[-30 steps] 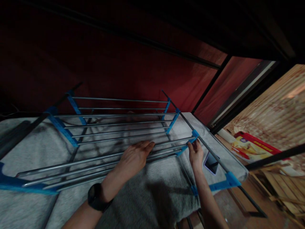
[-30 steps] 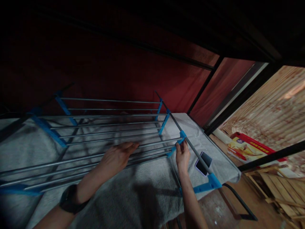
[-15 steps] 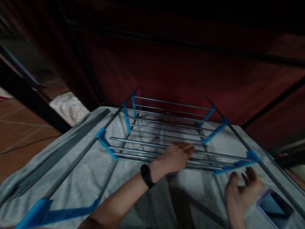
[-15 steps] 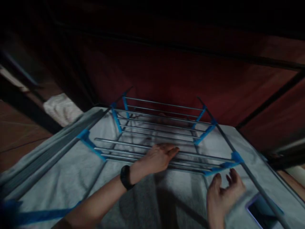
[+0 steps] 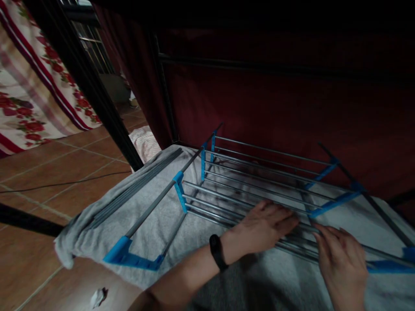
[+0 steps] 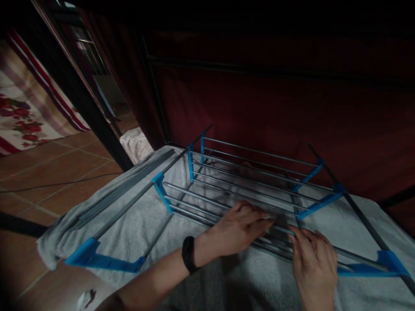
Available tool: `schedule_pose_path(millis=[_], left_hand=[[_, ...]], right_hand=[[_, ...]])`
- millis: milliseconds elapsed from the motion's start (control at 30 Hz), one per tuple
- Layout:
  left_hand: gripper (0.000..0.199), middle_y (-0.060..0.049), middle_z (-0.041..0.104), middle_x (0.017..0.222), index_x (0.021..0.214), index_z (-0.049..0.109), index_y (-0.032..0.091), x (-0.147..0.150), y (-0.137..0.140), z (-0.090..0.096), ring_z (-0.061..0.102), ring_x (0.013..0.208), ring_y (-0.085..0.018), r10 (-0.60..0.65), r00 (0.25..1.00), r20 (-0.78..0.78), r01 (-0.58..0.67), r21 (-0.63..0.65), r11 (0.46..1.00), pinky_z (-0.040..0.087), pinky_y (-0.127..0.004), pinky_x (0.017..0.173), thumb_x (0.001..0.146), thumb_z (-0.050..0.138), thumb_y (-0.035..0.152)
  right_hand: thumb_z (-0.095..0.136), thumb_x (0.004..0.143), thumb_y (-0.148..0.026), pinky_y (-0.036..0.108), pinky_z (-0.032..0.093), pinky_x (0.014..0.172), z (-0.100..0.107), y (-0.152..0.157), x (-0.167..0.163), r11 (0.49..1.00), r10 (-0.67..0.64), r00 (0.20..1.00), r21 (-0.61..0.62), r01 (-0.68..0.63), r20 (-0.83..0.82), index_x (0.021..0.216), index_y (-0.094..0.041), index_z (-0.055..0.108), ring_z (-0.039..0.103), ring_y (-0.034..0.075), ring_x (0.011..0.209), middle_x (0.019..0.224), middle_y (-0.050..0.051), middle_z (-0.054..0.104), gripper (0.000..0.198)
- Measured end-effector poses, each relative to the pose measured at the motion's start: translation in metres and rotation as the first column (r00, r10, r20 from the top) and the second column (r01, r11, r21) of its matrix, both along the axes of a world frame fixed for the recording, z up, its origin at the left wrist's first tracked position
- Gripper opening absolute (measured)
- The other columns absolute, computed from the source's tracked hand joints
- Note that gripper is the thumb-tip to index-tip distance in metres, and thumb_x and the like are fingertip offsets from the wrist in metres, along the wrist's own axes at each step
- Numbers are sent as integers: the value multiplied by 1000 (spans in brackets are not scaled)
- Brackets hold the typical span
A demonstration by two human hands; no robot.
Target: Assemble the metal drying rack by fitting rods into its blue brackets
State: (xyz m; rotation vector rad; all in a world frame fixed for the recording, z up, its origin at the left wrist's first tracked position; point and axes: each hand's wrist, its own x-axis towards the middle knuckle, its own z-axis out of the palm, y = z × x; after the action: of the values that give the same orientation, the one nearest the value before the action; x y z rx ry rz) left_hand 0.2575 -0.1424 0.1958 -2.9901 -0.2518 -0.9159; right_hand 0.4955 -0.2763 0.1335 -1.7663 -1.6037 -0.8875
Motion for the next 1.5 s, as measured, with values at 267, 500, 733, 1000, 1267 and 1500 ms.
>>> schedule_pose_path(millis=[267, 500, 733, 1000, 1267, 1500], left_hand=[[16, -5, 67, 97, 101, 65, 22, -134, 7, -68, 65, 96, -20, 802, 365, 472, -487, -637, 597, 54, -35, 88, 106, 51, 27], [46, -14, 67, 140, 131, 63, 19, -165, 61, -69, 62, 133, -28, 889, 172, 424, -289, -841, 457, 46, -46, 119, 92, 69, 43], [50, -16, 73, 135, 132, 68, 16, -156, 73, -64, 66, 131, -27, 822, 217, 526, -36, -838, 545, 46, -41, 120, 98, 63, 52], [50, -11, 79, 113, 112, 77, 18, -158, 79, -71, 72, 105, -24, 853, 118, 509, -14, -858, 514, 53, -35, 100, 96, 63, 64], [50, -9, 79, 104, 105, 79, 19, -154, 81, -70, 71, 97, -23, 852, 83, 516, -35, -853, 520, 53, -33, 93, 95, 63, 65], [49, -10, 78, 104, 105, 78, 18, -154, 80, -69, 71, 96, -22, 847, 78, 525, 14, -851, 526, 54, -34, 93, 94, 66, 64]], right_hand=[[61, 104, -35, 49, 51, 101, -7, -7, 5, 1000, 5, 1000, -8, -5, -19, 130, -23, 70, 66, 34, 109, 107, 12, 72, 30], [63, 103, -37, 47, 51, 94, -10, -4, 9, 1000, 2, 1000, 26, -1, -5, 129, -22, 72, 68, 32, 99, 105, 11, 73, 31], [59, 105, -32, 45, 49, 89, -10, -5, 11, 1000, 17, 999, 22, -18, 43, 127, -22, 72, 65, 30, 94, 103, 11, 72, 28], [60, 104, -25, 44, 48, 85, -4, -5, 16, 999, 34, 993, -41, -30, 116, 135, -20, 66, 63, 28, 90, 106, 12, 70, 32], [58, 104, -20, 45, 49, 87, 5, -6, 11, 994, 84, 990, -83, -75, 112, 152, -27, 55, 63, 28, 91, 104, 10, 66, 49], [58, 103, -20, 48, 50, 88, 6, -6, 12, 991, 97, 988, -102, -85, 120, 162, -31, 44, 63, 29, 92, 105, 10, 64, 62]])
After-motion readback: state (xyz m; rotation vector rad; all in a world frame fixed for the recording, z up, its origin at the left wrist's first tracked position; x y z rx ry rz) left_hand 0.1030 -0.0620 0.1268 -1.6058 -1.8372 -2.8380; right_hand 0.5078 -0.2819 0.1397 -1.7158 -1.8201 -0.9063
